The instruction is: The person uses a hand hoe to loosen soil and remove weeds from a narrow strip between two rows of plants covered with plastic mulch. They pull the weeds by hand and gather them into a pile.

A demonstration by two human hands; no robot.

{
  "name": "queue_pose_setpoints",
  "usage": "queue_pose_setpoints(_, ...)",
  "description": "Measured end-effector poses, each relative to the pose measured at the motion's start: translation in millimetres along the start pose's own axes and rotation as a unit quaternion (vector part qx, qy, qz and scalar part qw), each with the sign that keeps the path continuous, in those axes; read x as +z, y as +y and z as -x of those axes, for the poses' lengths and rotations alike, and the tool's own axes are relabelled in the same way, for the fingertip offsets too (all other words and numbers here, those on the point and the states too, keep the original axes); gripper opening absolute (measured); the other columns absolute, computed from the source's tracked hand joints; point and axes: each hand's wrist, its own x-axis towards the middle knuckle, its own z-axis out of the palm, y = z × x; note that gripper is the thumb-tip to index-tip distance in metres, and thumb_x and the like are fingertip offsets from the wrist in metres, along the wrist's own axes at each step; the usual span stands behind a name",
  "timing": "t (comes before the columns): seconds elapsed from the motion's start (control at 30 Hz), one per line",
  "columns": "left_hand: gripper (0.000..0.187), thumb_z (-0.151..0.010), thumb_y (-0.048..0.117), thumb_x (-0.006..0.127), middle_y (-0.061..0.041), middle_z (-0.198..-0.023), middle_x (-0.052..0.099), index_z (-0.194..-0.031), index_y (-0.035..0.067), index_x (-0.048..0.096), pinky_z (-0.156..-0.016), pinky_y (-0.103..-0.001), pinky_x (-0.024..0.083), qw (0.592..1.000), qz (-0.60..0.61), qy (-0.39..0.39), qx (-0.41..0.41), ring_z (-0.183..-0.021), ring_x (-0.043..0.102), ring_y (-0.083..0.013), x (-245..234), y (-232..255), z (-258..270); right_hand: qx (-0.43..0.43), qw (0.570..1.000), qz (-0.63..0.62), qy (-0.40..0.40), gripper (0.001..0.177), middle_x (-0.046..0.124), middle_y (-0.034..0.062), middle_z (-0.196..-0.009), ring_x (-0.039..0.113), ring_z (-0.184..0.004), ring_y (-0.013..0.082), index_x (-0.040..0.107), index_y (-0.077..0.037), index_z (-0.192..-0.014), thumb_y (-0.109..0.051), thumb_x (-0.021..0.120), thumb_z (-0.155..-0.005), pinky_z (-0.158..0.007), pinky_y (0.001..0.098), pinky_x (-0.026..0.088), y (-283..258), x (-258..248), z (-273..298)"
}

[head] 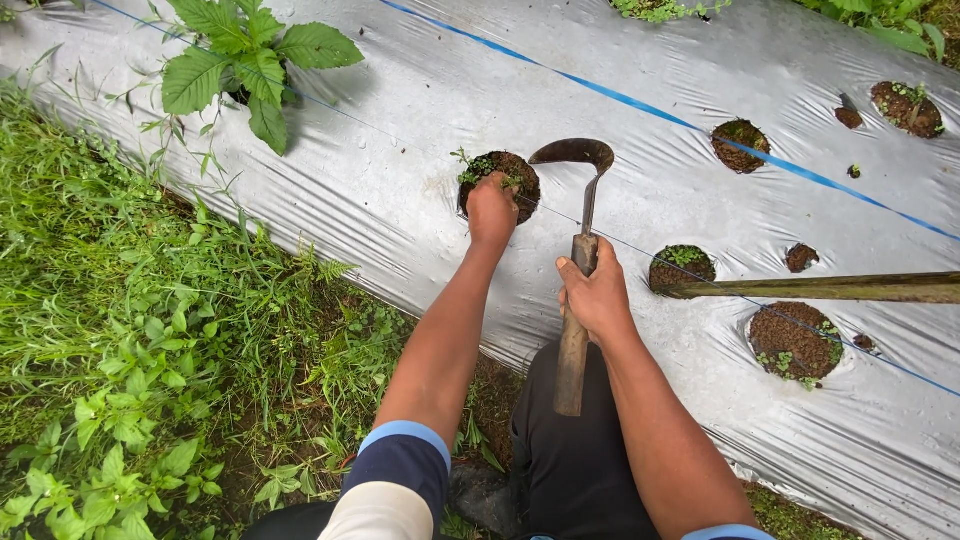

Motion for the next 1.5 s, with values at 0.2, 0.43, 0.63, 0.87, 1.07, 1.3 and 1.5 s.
queue_pose_setpoints(0.2,0.019,-0.091,0.011,0.073,-0.012,-0.095,0.068,-0.11,0.014,0.074,-0.08,-0.051,0.065,1.0,0.004,0.022,0.004,-0.088,0.075,-0.0357,21,-27,1,-0.012,0.999,0.044,-0.018,0.055,0.065,0.0185,-0.06,0.066,-0.045,0.0295,0.045,0.001,-0.147,-0.018,0.069,-0.101,-0.041,0.0387,0.055,1,3,2)
queue_pose_setpoints(0.43,0.014,-0.092,0.013,0.074,-0.01,-0.09,0.068,-0.106,0.015,0.075,-0.082,-0.049,0.063,0.998,0.033,0.041,-0.014,-0.089,0.075,-0.036,26,-31,-10,-0.025,0.966,0.247,-0.07,0.074,0.066,0.0363,-0.126,0.068,-0.117,0.0523,0.04,-0.006,-0.16,-0.033,0.07,-0.098,-0.091,0.0609,0.058,-28,-2,-10)
queue_pose_setpoints(0.63,0.01,-0.093,0.015,0.071,-0.009,-0.083,0.068,-0.102,0.017,0.069,-0.079,-0.05,0.062,0.998,0.024,0.049,-0.016,-0.087,0.075,-0.0357,29,-31,-11,-0.061,0.917,0.383,-0.095,0.068,0.064,0.0343,-0.132,0.068,-0.12,0.0501,0.035,0.0,-0.162,-0.023,0.06,-0.102,-0.096,0.0616,0.059,-6,-17,-19)
queue_pose_setpoints(0.87,0.011,-0.092,0.009,0.067,-0.011,-0.087,0.068,-0.102,0.014,0.067,-0.084,-0.051,0.061,0.997,0.056,0.047,-0.006,-0.091,0.074,-0.0388,34,-28,-2,-0.113,0.903,0.404,-0.093,0.067,0.059,0.0352,-0.135,0.066,-0.112,0.0592,0.026,-0.002,-0.165,-0.018,0.054,-0.106,-0.086,0.0725,0.062,10,-37,-10)
queue_pose_setpoints(1.07,0.012,-0.092,0.004,0.065,-0.013,-0.087,0.069,-0.101,0.012,0.067,-0.085,-0.051,0.059,0.992,0.1,0.072,-0.011,-0.09,0.073,-0.0397,-7,-9,7,-0.137,0.886,0.438,-0.07,0.071,0.06,0.032,-0.129,0.069,-0.102,0.0594,0.027,-0.004,-0.165,-0.022,0.057,-0.103,-0.081,0.0714,0.062,23,-31,-27)
queue_pose_setpoints(1.3,0.011,-0.093,0.002,0.071,-0.009,-0.098,0.074,-0.101,0.009,0.07,-0.093,-0.046,0.057,0.978,0.18,0.107,0.021,-0.1,0.073,-0.0333,-45,-7,15,-0.147,0.895,0.418,-0.052,0.072,0.063,0.0309,-0.125,0.069,-0.104,0.0586,0.033,-0.003,-0.163,-0.022,0.062,-0.1,-0.08,0.0701,0.062,44,-34,-34)
queue_pose_setpoints(1.5,0.024,-0.086,-0.007,0.072,-0.008,-0.126,0.049,-0.102,0.009,0.064,-0.1,-0.045,0.058,0.984,0.117,0.128,-0.046,-0.115,0.064,-0.0308,-86,1,27,-0.102,0.943,0.312,-0.054,0.065,0.063,0.0355,-0.132,0.065,-0.114,0.0596,0.039,-0.004,-0.161,-0.019,0.063,-0.102,-0.086,0.0699,0.057,-12,-36,-9)
